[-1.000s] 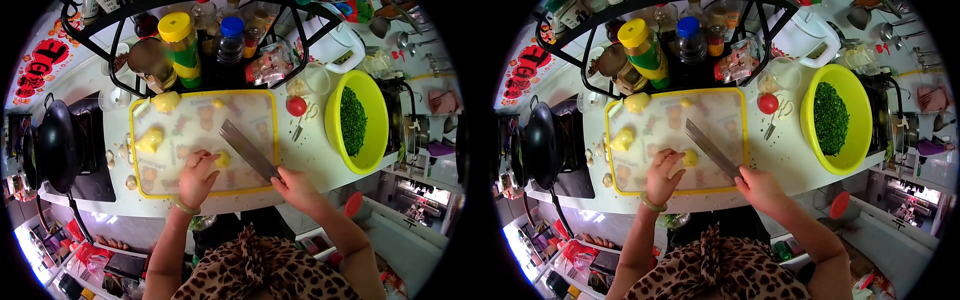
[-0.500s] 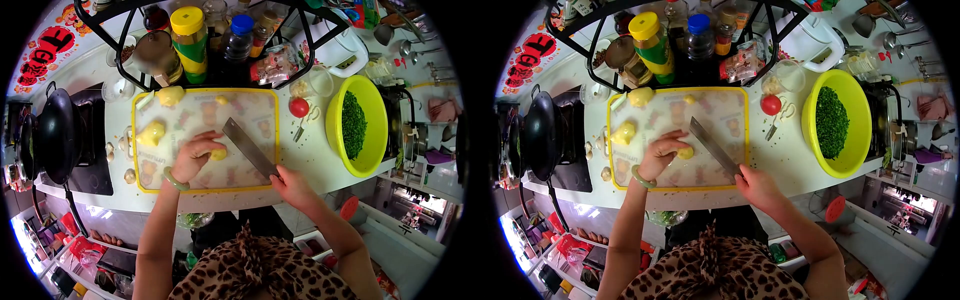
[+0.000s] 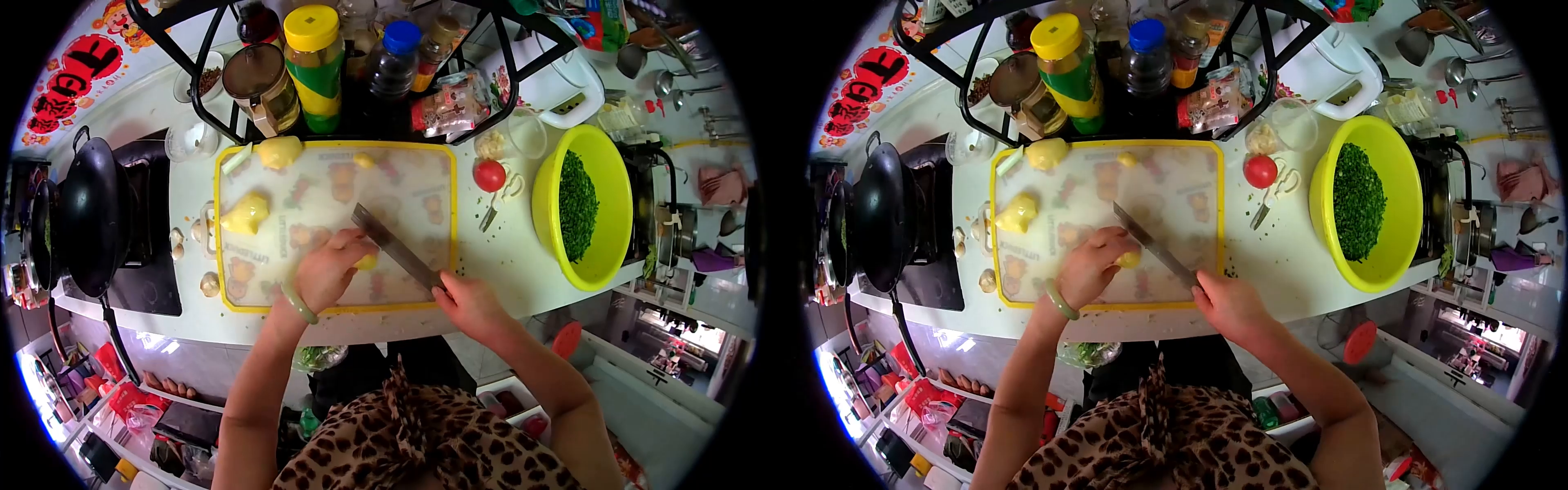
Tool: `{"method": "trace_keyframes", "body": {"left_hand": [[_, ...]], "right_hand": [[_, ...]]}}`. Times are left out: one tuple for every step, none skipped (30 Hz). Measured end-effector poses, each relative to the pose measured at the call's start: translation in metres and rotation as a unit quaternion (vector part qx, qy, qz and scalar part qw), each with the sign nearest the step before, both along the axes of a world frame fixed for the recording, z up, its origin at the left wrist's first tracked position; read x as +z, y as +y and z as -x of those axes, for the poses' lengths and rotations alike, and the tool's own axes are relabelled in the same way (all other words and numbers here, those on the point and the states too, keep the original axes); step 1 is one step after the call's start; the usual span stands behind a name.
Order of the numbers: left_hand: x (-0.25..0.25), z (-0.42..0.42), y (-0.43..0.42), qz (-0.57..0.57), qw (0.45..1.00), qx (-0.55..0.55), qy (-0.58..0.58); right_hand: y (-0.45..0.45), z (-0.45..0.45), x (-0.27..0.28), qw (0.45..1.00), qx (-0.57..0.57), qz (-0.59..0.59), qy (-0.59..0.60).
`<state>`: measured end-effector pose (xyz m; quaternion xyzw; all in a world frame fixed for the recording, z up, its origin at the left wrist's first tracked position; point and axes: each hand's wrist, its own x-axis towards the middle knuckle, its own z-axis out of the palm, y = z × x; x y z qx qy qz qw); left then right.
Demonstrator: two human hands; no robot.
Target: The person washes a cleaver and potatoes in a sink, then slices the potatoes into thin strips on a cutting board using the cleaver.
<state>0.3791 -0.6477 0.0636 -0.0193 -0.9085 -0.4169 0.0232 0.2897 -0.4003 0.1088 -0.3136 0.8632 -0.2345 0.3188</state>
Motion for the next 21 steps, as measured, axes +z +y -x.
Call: {"method": "trace_keyframes", "body": {"left_hand": [[0.005, -0.004, 0.003, -0.041, 0.997, 0.049, -0.043], [0.006, -0.009, 0.009, -0.04, 0.997, 0.045, -0.043], [0.007, -0.016, 0.016, -0.079, 0.986, 0.13, -0.068], [0.007, -0.021, 0.023, -0.118, 0.965, 0.216, -0.094], [0.003, -0.023, 0.029, -0.117, 0.964, 0.216, -0.096], [-0.001, -0.025, 0.036, -0.083, 0.973, 0.208, -0.047], [-0.004, -0.025, 0.039, -0.048, 0.979, 0.199, 0.003], [-0.008, -0.023, 0.04, -0.048, 0.979, 0.199, 0.003], [-0.011, -0.019, 0.039, 0.001, 0.98, 0.192, 0.043], [-0.013, -0.016, 0.038, 0.05, 0.978, 0.185, 0.083], [-0.016, -0.016, 0.038, 0.048, 0.978, 0.185, 0.083], [-0.018, -0.016, 0.036, 0.05, 0.98, 0.179, 0.074], [-0.02, -0.016, 0.036, 0.051, 0.981, 0.172, 0.066], [-0.02, -0.016, 0.036, 0.051, 0.981, 0.172, 0.066], [-0.021, -0.015, 0.037, 0.052, 0.98, 0.176, 0.071], [-0.021, -0.015, 0.038, 0.053, 0.979, 0.18, 0.075], [-0.021, -0.015, 0.039, 0.053, 0.979, 0.18, 0.075], [-0.021, -0.015, 0.04, 0.051, 0.978, 0.187, 0.078], [-0.022, -0.015, 0.04, 0.048, 0.976, 0.196, 0.08], [-0.023, -0.015, 0.041, 0.049, 0.976, 0.197, 0.08], [-0.025, -0.015, 0.042, 0.041, 0.975, 0.201, 0.085]], "right_hand": [[0.0, 0.0, 0.0, 1.0, -0.002, 0.001, 0.0], [0.0, -0.001, 0.0, 1.0, 0.002, 0.011, 0.01], [0.0, -0.002, 0.001, 1.0, 0.007, 0.019, 0.019], [0.0, -0.003, 0.002, 1.0, 0.005, 0.019, 0.017], [-0.002, -0.004, 0.003, 1.0, 0.009, 0.018, 0.02], [-0.004, -0.004, 0.005, 1.0, 0.014, 0.017, 0.022], [-0.006, -0.004, 0.008, 1.0, 0.015, 0.017, 0.022], [-0.007, -0.004, 0.012, 0.999, 0.021, 0.017, 0.024], [-0.008, -0.005, 0.014, 0.999, 0.026, 0.017, 0.027], [-0.008, -0.006, 0.014, 0.999, 0.026, 0.015, 0.027], [-0.008, -0.007, 0.015, 0.999, 0.025, 0.021, 0.026], [-0.008, -0.007, 0.015, 0.999, 0.024, 0.027, 0.025], [-0.007, -0.007, 0.015, 0.999, 0.025, 0.026, 0.025], [-0.007, -0.008, 0.014, 0.999, 0.022, 0.023, 0.022], [-0.007, -0.009, 0.014, 0.999, 0.02, 0.02, 0.019], [-0.007, -0.009, 0.014, 0.999, 0.019, 0.02, 0.019], [-0.008, -0.009, 0.016, 0.999, 0.03, 0.027, 0.031], [-0.009, -0.009, 0.017, 0.998, 0.041, 0.034, 0.043], [-0.01, -0.008, 0.017, 0.998, 0.042, 0.035, 0.043], [-0.011, -0.007, 0.016, 0.999, 0.039, 0.02, 0.025], [-0.012, -0.006, 0.016, 0.999, 0.037, 0.005, 0.007]]}}
